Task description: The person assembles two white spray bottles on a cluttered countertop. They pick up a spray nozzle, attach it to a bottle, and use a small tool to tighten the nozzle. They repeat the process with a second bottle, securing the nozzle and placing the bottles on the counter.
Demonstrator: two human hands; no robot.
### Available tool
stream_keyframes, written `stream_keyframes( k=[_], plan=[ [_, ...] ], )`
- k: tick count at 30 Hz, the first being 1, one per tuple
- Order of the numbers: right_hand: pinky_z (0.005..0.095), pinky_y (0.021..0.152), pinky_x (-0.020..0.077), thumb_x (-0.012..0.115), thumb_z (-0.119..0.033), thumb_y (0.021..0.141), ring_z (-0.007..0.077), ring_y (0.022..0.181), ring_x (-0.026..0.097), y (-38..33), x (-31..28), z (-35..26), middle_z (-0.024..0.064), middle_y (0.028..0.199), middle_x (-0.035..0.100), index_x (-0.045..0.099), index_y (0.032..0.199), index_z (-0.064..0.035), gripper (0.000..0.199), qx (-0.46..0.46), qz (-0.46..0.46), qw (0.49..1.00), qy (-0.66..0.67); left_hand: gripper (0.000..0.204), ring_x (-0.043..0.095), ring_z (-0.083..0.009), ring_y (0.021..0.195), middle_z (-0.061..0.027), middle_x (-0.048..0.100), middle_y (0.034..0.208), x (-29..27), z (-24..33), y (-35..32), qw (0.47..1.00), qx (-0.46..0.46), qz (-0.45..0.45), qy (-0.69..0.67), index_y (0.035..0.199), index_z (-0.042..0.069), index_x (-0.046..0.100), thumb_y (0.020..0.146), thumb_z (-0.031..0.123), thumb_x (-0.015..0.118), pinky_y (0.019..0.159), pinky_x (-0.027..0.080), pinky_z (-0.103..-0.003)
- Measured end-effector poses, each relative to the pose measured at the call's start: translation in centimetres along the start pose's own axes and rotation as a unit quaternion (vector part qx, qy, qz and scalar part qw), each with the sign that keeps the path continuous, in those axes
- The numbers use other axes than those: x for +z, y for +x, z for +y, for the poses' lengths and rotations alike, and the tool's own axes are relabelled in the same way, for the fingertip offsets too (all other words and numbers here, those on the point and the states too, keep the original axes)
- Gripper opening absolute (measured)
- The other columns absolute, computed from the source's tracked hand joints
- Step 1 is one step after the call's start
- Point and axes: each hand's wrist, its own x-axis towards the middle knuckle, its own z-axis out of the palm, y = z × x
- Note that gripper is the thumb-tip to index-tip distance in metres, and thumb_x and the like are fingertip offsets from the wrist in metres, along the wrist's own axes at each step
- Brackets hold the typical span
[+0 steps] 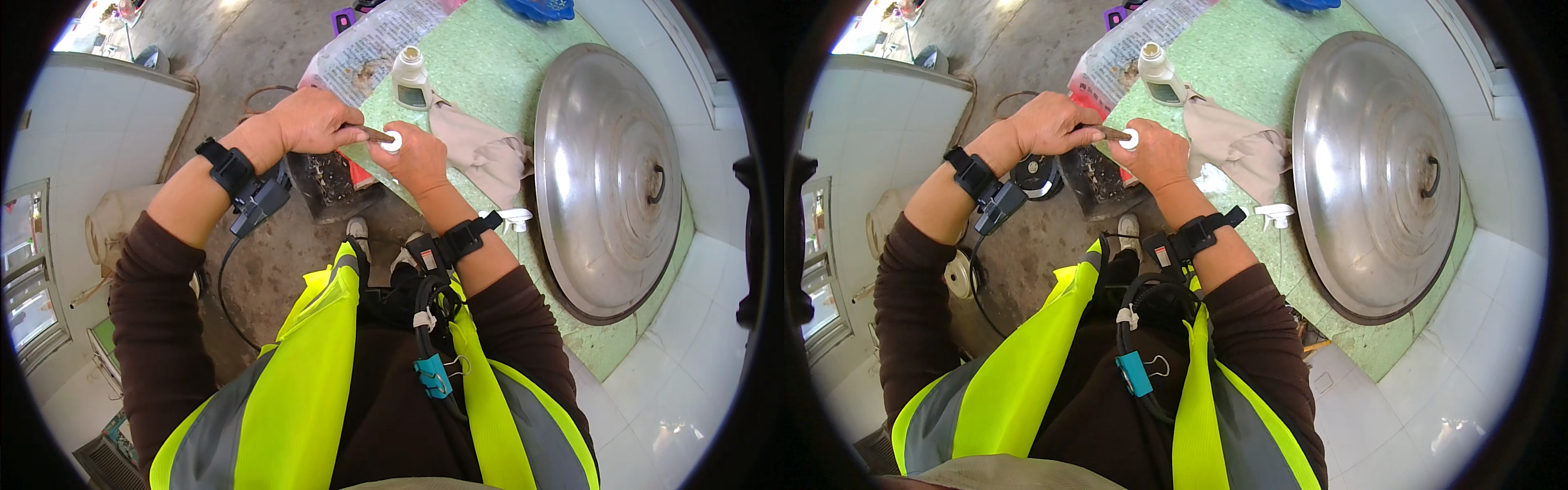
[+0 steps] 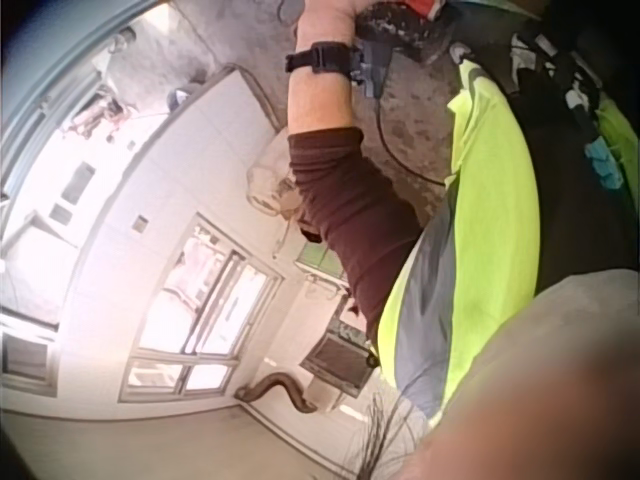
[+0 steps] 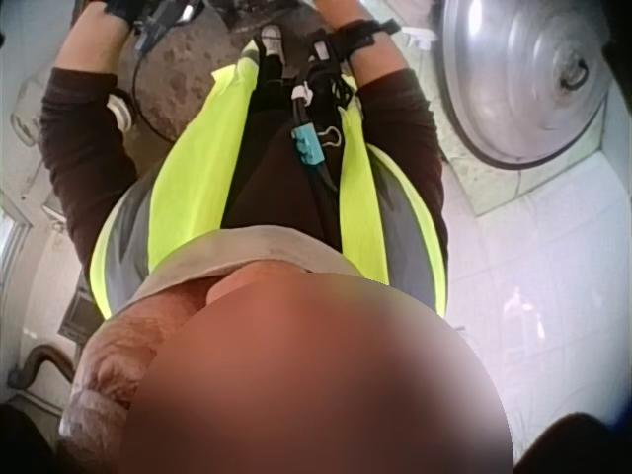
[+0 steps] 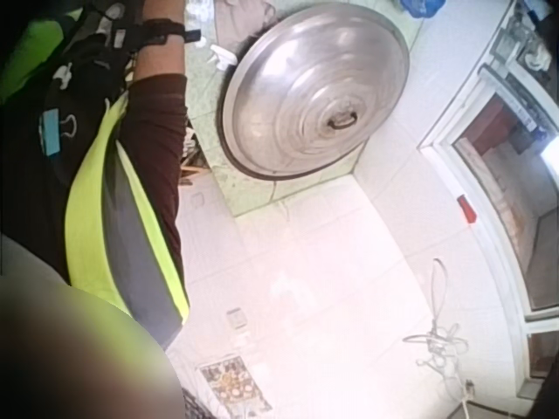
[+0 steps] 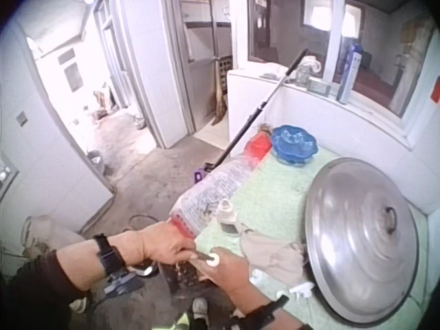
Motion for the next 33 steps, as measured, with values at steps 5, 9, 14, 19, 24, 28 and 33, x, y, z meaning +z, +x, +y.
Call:
stream_keyframes(
  k=[5,9,14,19,24,28,33],
  plan=[
    [0.0364,0.055,0.0493,0.072,-0.038,0.069,0.0279,0.067,0.063,0.3,0.0,-0.2,0.0065,0.078,0.066,0.066,0.083,-0.0126,0.029,0.004,-0.021,1.000,-0.006,0.030,0.061,-0.0361,0.072,-0.0138,0.062,0.070,-0.6,0.0,0.1,0.999,-0.010,-0.003,0.036,0.086,0.012,0.064,0.086,0.040,0.054,0.063,0.047,-0.046],
    [0.0365,0.055,0.0489,0.072,-0.037,0.069,0.0280,0.067,0.063,0.2,0.0,-0.1,0.0061,0.077,0.066,0.066,0.082,-0.0124,0.029,-0.003,-0.009,1.000,0.004,0.028,0.058,-0.0363,0.070,-0.0133,0.060,0.069,-1.3,-0.1,0.9,0.996,0.027,-0.005,0.087,0.084,0.011,0.060,0.087,0.038,0.055,0.062,0.046,-0.045],
    [0.0375,0.054,0.0503,0.069,-0.035,0.069,0.0282,0.065,0.064,0.2,-0.1,0.1,0.0084,0.075,0.066,0.064,0.077,-0.0128,0.024,-0.032,0.011,0.999,0.028,0.029,0.058,-0.0360,0.070,-0.0129,0.059,0.069,-0.9,-1.0,1.1,0.999,0.038,-0.026,0.017,0.082,0.010,0.059,0.086,0.038,0.056,0.061,0.046,-0.043],
    [0.0357,0.055,0.0492,0.073,-0.034,0.070,0.0275,0.066,0.063,0.2,-0.1,0.1,0.0060,0.075,0.066,0.066,0.082,-0.0135,0.025,-0.021,-0.016,0.999,0.023,0.030,0.056,-0.0369,0.068,-0.0151,0.057,0.068,0.3,-2.4,0.9,0.997,0.039,-0.033,-0.060,0.085,0.009,0.061,0.088,0.039,0.055,0.060,0.043,-0.043],
    [0.0353,0.054,0.0493,0.073,-0.032,0.070,0.0276,0.065,0.063,0.3,-0.1,0.0,0.0063,0.075,0.066,0.066,0.082,-0.0131,0.024,-0.021,-0.016,0.999,0.036,0.031,0.054,-0.0373,0.065,-0.0165,0.055,0.066,1.6,-3.3,1.1,0.992,0.067,-0.015,-0.108,0.087,0.008,0.061,0.088,0.038,0.055,0.057,0.042,-0.042],
    [0.0347,0.055,0.0501,0.075,-0.030,0.069,0.0277,0.065,0.063,0.0,-0.5,0.5,0.0069,0.075,0.066,0.065,0.083,-0.0122,0.025,-0.028,0.000,0.999,0.044,0.030,0.054,-0.0360,0.063,-0.0171,0.054,0.065,3.5,-3.6,1.6,0.979,0.088,0.004,-0.183,0.087,0.006,0.060,0.089,0.035,0.055,0.056,0.041,-0.040],
    [0.0345,0.056,0.0509,0.074,-0.030,0.068,0.0268,0.067,0.064,0.1,-0.1,0.5,0.0068,0.077,0.066,0.065,0.084,-0.0120,0.026,-0.031,-0.004,0.999,0.032,0.029,0.056,-0.0377,0.065,-0.0180,0.057,0.067,4.5,-3.1,1.0,0.969,0.061,0.027,-0.239,0.088,0.010,0.062,0.088,0.038,0.055,0.056,0.043,-0.042]
  ],
)
